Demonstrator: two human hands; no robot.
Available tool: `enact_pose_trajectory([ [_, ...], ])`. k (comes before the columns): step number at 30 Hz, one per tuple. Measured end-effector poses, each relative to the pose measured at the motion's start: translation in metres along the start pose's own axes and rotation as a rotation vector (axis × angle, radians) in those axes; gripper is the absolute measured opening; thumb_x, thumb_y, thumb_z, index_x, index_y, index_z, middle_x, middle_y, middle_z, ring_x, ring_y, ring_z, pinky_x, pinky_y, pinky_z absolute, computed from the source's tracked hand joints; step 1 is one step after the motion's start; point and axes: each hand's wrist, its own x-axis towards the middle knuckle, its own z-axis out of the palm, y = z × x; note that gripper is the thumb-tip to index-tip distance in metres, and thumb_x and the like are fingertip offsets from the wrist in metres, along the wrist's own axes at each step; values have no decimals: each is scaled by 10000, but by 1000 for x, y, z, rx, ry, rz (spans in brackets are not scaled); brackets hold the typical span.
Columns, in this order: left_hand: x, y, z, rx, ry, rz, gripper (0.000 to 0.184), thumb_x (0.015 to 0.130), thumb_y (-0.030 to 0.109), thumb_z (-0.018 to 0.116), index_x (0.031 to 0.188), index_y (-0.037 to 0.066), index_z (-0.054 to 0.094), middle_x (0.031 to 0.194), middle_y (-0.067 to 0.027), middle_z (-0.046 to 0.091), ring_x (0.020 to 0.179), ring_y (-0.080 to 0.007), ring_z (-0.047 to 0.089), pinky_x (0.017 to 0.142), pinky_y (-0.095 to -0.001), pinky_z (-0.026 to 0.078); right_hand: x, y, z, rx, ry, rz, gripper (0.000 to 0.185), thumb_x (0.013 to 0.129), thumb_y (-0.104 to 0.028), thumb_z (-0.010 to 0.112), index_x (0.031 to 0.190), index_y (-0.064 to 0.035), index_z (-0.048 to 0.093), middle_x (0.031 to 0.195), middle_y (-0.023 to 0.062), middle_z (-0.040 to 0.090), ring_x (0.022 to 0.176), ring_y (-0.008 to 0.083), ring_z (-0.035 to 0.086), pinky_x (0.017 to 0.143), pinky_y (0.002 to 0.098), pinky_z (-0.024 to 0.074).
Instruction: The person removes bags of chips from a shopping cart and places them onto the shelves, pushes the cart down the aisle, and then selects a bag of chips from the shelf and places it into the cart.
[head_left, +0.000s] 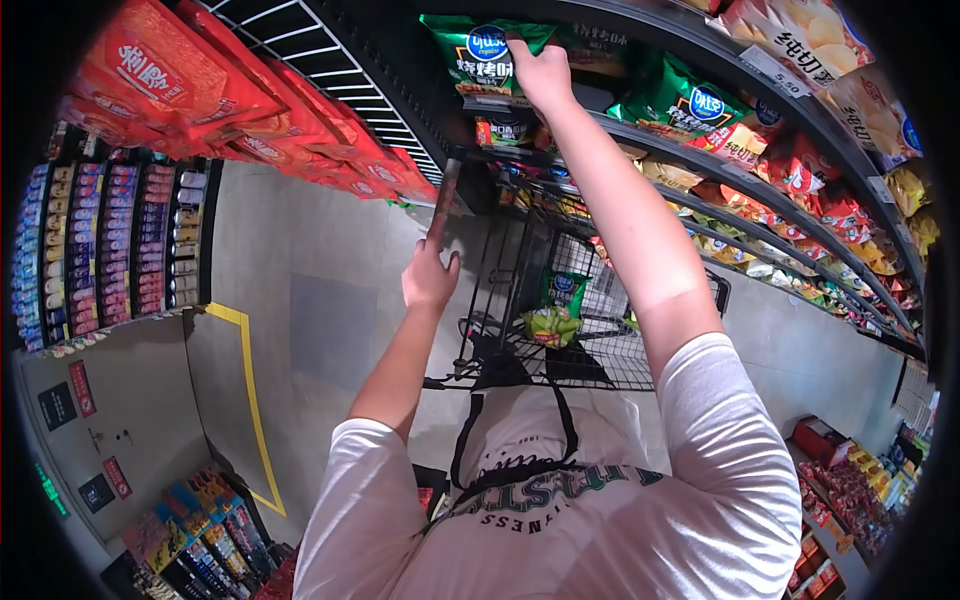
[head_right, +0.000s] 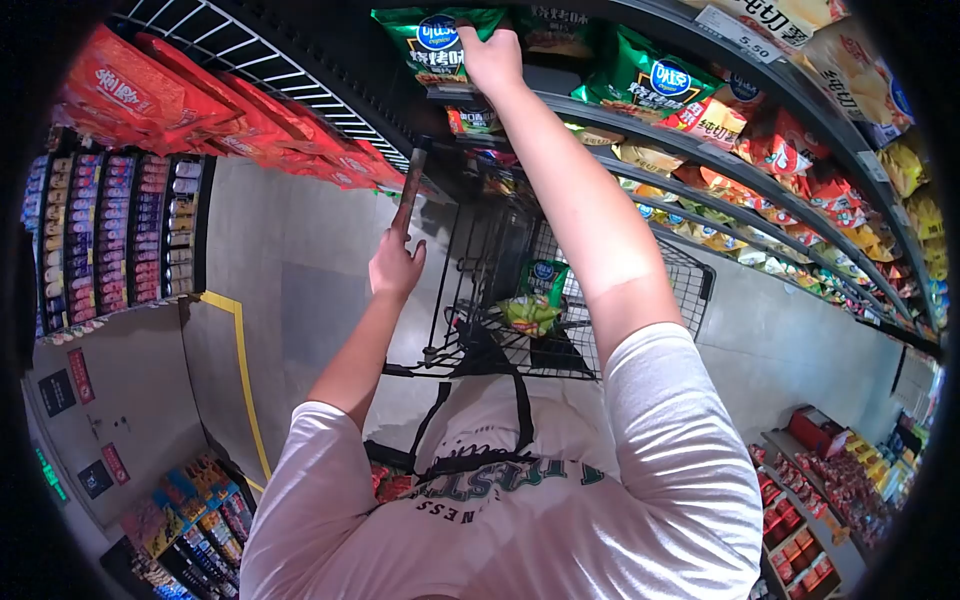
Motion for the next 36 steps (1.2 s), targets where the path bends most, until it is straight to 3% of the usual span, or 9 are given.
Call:
enact_pose_trajectory([
  [3, 5, -9, 13, 28, -81, -4, 733, 861, 273, 667, 1503, 267, 314, 1099, -102, 629, 968, -326, 651, 806, -458, 535, 13, 18, -3, -182, 5, 109, 442, 870, -353, 677, 876, 90, 691, 798, 148, 717, 774, 210, 662, 750, 369, 506],
  [5, 2, -1, 7, -3, -41, 16, 739, 855, 271, 672, 1500, 294, 313, 1102, -100, 636, 967, -317, 656, 805, -459, 537, 6, 2, -14, -105, -101, 267, 461, 904, -366, 665, 1038, 76, 659, 1006, 167, 704, 953, 215, 649, 858, 338, 486],
  [6, 0, -2, 0, 22, -36, -2, 742, 852, 273, 674, 1499, 309, 311, 1096, -97, 641, 963, -315, 658, 805, -458, 539, 0, -11, -24, -103, -133, 206, 777, 909, -500, 646, 1391, 51, 385, 1205, 293, 606, 1090, 241, 592, 936, 375, 446],
  [8, 3, 3, 3, -12, -78, -61, 744, 850, 284, 677, 1495, 333, 310, 1072, -89, 655, 947, -316, 663, 807, -453, 541, -30, -23, -36, 50, 36, 151, 441, 914, -372, 625, 1118, 16, 569, 1012, 241, 673, 999, 310, 654, 864, 413, 485],
  [11, 2, 8, -4, -57, -91, -86, 736, 851, 289, 677, 1492, 337, 319, 1071, -91, 657, 928, -323, 665, 807, -455, 541, -93, -9, -74, 233, -15, -29, 548, 986, -332, 594, 1382, 5, 419, 1349, 149, 522, 1244, 199, 508, 1067, 343, 374],
  [16, 0, 16, -1, -42, -36, -40, 691, 846, 239, 686, 1469, 265, 388, 1046, -67, 657, 742, -222, 674, 750, -406, 547, -254, 80, -147, 131, -72, 193, 187, 954, -94, 634, 1119, -39, 566, 927, -26, 495, 875, 91, 465, 837, 244, 400],
  [19, -1, 14, -1, -54, -45, -46, 699, 846, 235, 683, 1472, 271, 374, 1036, -53, 650, 729, -211, 667, 747, -406, 544, -340, 188, -200, 83, -101, 369, 92, 988, -71, 565, 1079, -58, 564, 1010, -36, 540, 925, 58, 500, 857, 224, 414],
  [26, 5, 8, 4, 19, -31, -40, 740, 849, 245, 685, 1497, 274, 329, 1018, -25, 635, 701, -185, 652, 747, -397, 541, -418, 307, -252, -674, -446, 932, 539, 859, -381, 650, 1236, -1, 585, 1178, 256, 638, 1050, 388, 641, 928, 420, 503],
  [36, 11, 1, 16, -97, -33, -8, 768, 841, 175, 720, 1505, 207, 337, 951, -29, 604, 631, -138, 588, 665, -322, 521, -393, 415, -211, -401, -83, 1161, 939, 761, -476, 796, 1385, 83, 372, 1305, 304, 538, 1198, 380, 561, 986, 405, 461],
])
